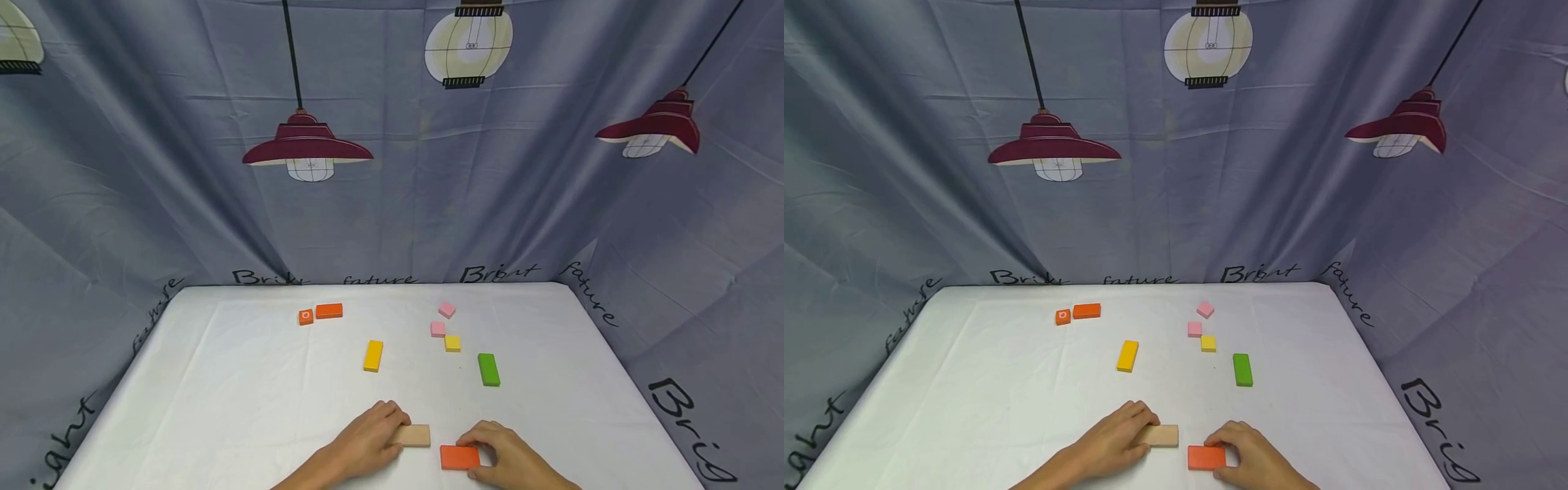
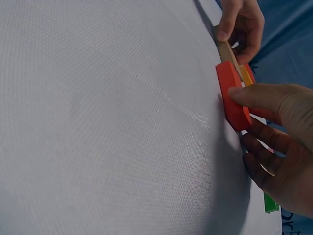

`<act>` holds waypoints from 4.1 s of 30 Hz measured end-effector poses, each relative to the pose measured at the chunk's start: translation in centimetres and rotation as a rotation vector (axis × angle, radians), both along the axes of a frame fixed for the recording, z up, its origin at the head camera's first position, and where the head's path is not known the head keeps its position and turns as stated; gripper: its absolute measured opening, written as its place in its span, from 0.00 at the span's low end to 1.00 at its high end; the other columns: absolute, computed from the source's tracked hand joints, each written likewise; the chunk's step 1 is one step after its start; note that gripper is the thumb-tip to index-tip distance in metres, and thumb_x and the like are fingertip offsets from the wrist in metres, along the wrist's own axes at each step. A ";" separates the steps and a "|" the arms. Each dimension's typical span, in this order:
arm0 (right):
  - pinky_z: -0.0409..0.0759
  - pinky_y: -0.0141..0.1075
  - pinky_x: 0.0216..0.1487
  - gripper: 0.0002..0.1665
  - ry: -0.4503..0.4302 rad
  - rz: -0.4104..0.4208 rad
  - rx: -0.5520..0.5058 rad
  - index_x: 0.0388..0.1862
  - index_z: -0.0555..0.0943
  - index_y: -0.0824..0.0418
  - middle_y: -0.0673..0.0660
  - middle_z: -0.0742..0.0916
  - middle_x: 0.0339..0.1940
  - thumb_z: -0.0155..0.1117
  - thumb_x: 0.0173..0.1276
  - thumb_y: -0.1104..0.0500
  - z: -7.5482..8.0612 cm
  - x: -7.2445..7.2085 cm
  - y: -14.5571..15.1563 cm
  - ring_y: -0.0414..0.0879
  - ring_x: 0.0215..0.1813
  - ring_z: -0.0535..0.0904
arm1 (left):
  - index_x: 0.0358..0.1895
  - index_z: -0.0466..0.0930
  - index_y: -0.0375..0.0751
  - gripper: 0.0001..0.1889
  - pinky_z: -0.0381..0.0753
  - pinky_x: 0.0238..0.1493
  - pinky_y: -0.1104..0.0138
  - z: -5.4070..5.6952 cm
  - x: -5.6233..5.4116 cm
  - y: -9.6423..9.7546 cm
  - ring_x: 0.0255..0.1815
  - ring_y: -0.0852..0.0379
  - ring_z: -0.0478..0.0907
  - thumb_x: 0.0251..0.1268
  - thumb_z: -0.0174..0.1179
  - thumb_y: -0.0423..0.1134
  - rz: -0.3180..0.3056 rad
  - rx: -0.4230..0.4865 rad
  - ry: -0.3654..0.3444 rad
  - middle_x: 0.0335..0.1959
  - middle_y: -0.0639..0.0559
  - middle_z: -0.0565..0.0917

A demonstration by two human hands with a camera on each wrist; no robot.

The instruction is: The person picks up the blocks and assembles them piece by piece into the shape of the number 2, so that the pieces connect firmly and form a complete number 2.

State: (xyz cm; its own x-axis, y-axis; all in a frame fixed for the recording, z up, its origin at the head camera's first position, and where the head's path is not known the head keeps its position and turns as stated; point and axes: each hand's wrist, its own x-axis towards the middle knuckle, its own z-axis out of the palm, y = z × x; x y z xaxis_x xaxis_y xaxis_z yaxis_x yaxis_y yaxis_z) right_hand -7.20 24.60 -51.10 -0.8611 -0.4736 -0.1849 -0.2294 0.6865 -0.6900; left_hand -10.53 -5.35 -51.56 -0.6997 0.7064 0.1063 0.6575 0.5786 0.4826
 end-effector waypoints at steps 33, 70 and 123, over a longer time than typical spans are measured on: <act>0.79 0.39 0.53 0.19 0.159 -0.010 -0.023 0.51 0.84 0.47 0.38 0.82 0.46 0.76 0.59 0.55 0.0 -1.5 -2.0 0.37 0.48 0.77 | 0.48 0.80 0.46 0.13 0.71 0.41 0.78 0.1 -0.1 -0.1 0.39 0.69 0.68 0.61 0.68 0.36 0.003 0.028 -0.028 0.43 0.63 0.76; 0.71 0.36 0.44 0.19 0.294 -0.031 -0.031 0.47 0.85 0.46 0.37 0.81 0.43 0.78 0.56 0.55 -0.8 -1.6 -5.5 0.37 0.45 0.72 | 0.48 0.81 0.45 0.14 0.68 0.37 0.79 -0.2 -0.1 -0.1 0.38 0.69 0.67 0.59 0.69 0.36 0.002 0.043 0.016 0.42 0.62 0.77; 0.71 0.34 0.43 0.17 0.224 -0.042 0.002 0.46 0.84 0.46 0.35 0.79 0.42 0.77 0.58 0.50 -1.2 -1.7 -5.4 0.36 0.43 0.70 | 0.68 0.72 0.34 0.33 0.68 0.67 0.53 0.0 -12.5 -5.1 0.64 0.47 0.71 0.57 0.70 0.31 0.155 0.104 -0.276 0.66 0.43 0.74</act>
State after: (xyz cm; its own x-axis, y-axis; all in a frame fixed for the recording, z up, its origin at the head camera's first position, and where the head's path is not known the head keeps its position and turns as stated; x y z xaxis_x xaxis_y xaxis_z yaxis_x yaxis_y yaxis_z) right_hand -8.94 19.22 -52.34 -0.8997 -0.4363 0.0126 -0.3482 0.6999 -0.6236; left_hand -23.05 -10.46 -51.56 -0.8106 0.5844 -0.0367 0.4012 0.6000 0.6921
